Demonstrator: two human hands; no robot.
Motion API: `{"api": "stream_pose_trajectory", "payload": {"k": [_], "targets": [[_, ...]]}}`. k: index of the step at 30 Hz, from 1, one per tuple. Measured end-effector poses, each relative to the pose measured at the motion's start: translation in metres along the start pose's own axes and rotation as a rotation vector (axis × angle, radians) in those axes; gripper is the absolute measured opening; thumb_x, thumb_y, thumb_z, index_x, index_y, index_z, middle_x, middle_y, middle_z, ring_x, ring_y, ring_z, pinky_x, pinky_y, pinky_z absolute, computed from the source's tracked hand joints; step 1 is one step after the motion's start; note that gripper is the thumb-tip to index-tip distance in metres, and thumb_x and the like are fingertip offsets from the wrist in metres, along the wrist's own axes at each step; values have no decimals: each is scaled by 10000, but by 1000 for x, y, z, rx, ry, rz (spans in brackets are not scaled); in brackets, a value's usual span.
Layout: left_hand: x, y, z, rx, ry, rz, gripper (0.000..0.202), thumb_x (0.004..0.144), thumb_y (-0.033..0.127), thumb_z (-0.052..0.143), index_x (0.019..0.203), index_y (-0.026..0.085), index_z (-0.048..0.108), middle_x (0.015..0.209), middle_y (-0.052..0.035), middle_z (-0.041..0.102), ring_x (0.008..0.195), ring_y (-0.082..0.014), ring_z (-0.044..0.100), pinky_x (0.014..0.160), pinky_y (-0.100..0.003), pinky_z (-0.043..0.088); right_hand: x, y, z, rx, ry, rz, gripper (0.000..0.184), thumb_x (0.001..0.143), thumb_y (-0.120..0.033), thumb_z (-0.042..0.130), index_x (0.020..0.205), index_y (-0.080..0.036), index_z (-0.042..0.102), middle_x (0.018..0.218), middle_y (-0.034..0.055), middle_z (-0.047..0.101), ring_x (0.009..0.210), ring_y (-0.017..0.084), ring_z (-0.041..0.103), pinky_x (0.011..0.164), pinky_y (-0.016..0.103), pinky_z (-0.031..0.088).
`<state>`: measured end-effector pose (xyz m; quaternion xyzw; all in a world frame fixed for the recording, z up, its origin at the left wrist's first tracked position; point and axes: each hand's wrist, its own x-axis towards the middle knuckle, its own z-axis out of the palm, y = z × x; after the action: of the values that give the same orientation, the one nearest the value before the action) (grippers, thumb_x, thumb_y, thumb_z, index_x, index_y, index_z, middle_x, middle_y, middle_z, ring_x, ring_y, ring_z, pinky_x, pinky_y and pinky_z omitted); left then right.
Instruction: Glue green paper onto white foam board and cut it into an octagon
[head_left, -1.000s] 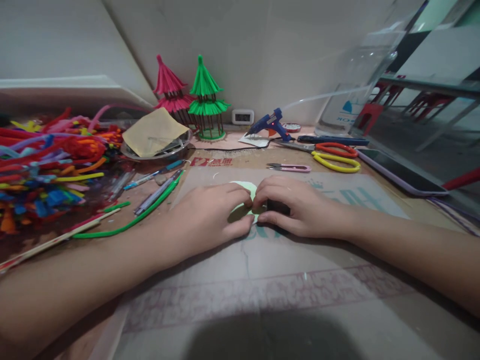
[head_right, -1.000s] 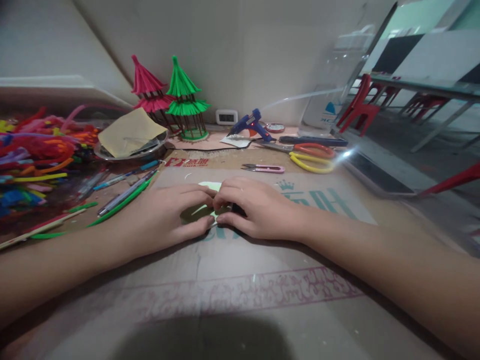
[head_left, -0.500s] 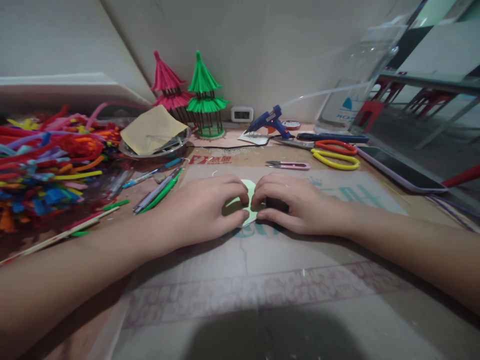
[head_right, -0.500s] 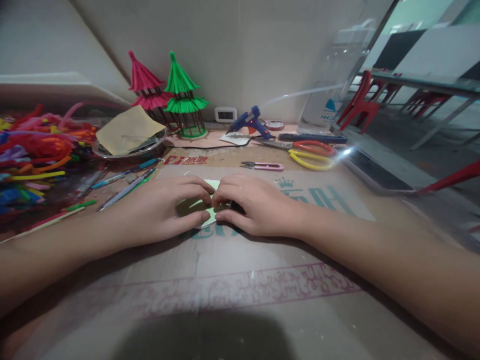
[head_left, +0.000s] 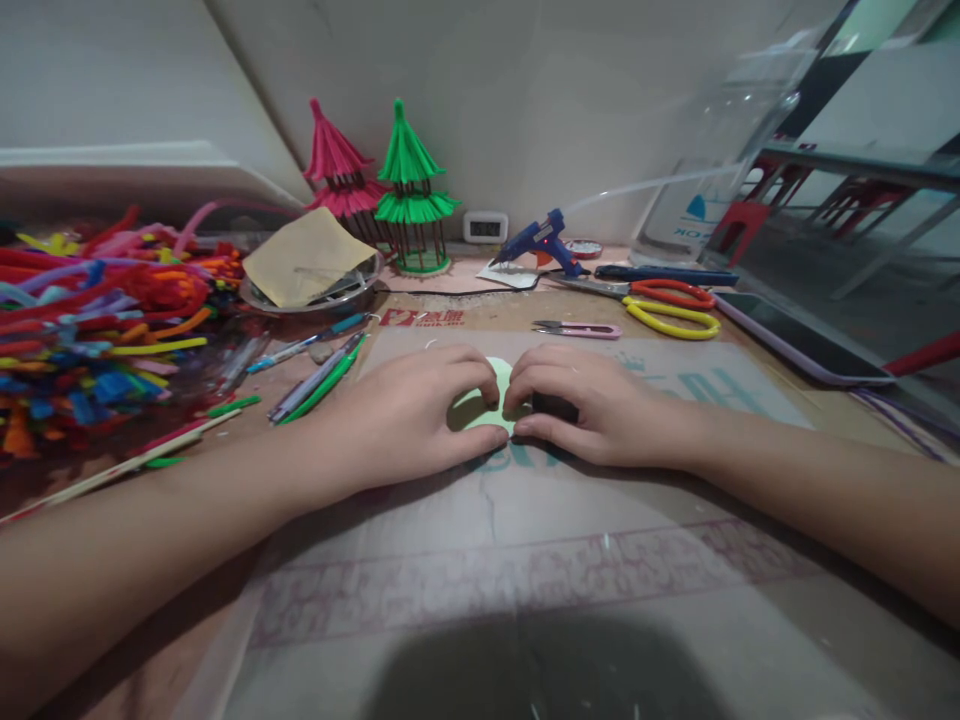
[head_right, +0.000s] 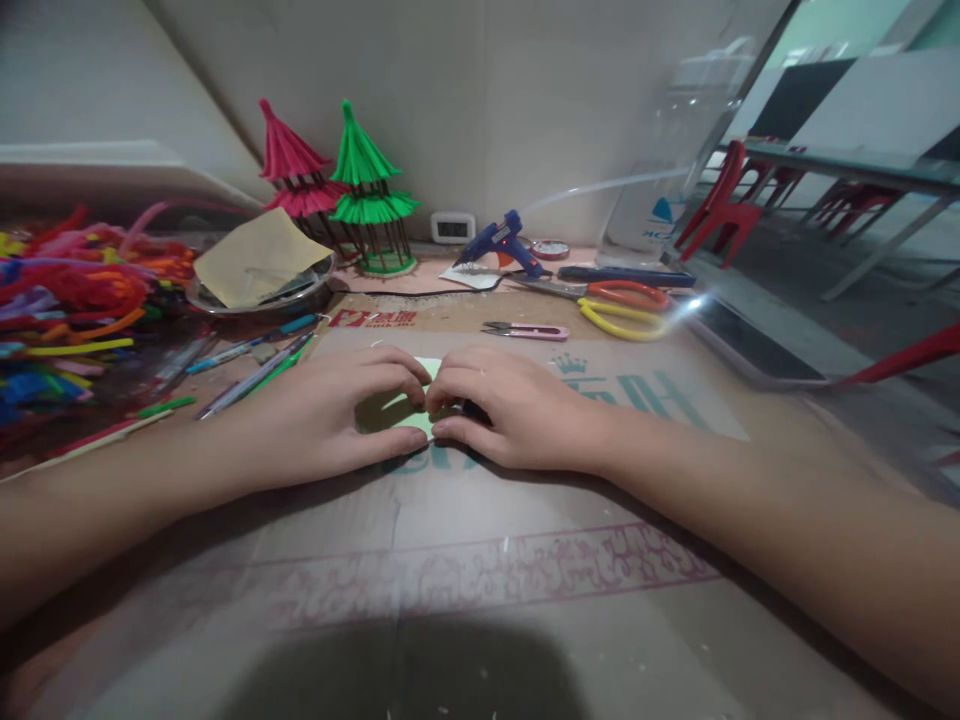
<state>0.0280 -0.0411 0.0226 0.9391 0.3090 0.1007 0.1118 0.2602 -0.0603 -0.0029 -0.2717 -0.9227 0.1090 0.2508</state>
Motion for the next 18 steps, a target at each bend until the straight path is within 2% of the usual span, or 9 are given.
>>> {"api": "stream_pose_trajectory", "payload": {"k": [7, 13, 18], "targets": [[-2, 0, 2, 18, 19, -1, 254, 888, 444, 608, 1034, 240, 649, 1126, -36, 699, 1022, -237, 657, 851, -352, 477, 0, 0, 0, -6, -8, 8, 142, 971, -283, 557, 985, -166, 638, 988, 108, 671, 927, 231, 605, 839, 387, 481], [1, -4, -1, -19, 0, 20, 210, 936, 382, 543, 968, 236, 691, 1098, -36, 708, 1005, -227, 661, 882, -347, 477, 1, -1, -1, 1, -8, 0, 140, 972, -279, 562, 995, -169, 646, 987, 102, 668, 936, 225, 605, 848, 373, 481], [3, -6, -4, -47, -12, 28, 245, 903, 455, 607, 998, 242, 682, 1127, -39, 681, 1054, -237, 633, 920, -357, 460, 0, 0, -1, 0, -10, -4, 145, 974, -283, 559, 990, -170, 647, 991, 103, 665, 935, 225, 608, 849, 379, 480]]}}
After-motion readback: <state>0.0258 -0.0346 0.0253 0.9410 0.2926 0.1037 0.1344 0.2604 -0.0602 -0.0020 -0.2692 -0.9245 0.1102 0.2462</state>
